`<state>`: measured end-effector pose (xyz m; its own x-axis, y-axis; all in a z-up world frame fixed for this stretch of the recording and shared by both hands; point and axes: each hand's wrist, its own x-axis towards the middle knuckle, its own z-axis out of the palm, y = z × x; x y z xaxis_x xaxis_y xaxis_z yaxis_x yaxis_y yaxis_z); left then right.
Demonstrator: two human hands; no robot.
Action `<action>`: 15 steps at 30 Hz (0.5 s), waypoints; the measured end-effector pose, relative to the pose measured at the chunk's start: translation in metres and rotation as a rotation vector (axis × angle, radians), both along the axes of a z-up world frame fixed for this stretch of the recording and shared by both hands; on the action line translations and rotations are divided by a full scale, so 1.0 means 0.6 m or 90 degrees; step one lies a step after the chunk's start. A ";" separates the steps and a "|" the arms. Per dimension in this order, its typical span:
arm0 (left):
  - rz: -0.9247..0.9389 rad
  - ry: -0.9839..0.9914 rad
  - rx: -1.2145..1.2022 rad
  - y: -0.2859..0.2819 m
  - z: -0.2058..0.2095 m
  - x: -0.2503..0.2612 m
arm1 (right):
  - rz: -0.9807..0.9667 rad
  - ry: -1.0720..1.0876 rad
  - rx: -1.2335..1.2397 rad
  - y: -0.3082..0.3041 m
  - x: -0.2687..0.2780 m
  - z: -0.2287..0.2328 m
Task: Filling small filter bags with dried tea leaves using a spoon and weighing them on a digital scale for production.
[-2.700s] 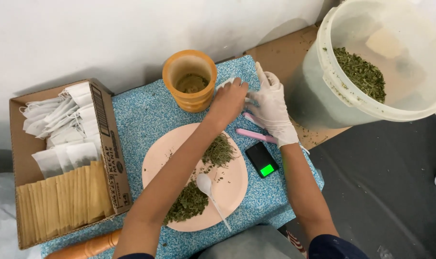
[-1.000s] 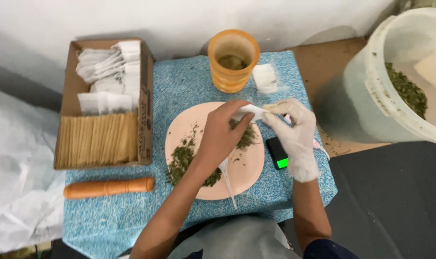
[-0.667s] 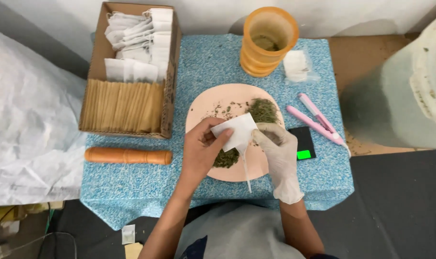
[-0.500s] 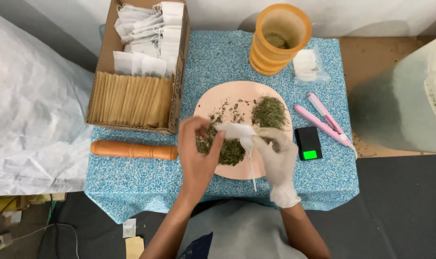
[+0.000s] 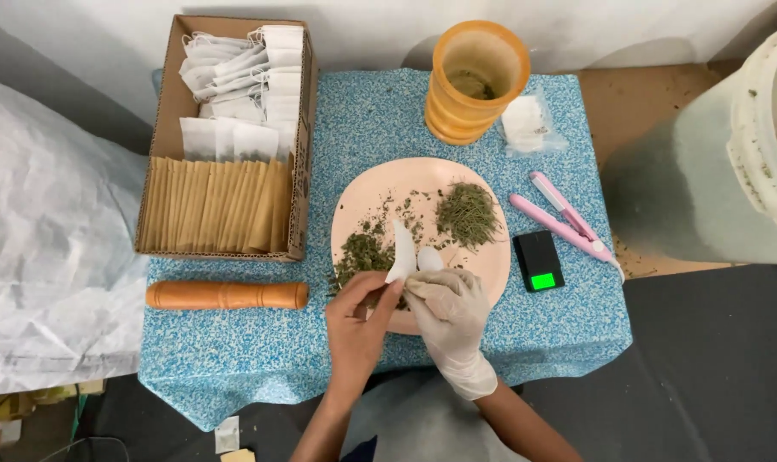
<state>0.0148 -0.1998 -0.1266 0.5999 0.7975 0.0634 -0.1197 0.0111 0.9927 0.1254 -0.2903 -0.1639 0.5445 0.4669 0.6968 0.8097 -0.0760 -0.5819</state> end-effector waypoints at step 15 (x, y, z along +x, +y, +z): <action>-0.056 0.111 0.177 0.029 0.011 -0.007 | 0.179 0.506 -0.165 -0.026 0.035 0.049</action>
<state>0.0106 -0.1825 -0.1199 0.6863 0.7089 0.1625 0.0409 -0.2607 0.9646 0.1461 -0.3057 -0.1347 0.6645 0.7471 0.0140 0.1811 -0.1429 -0.9730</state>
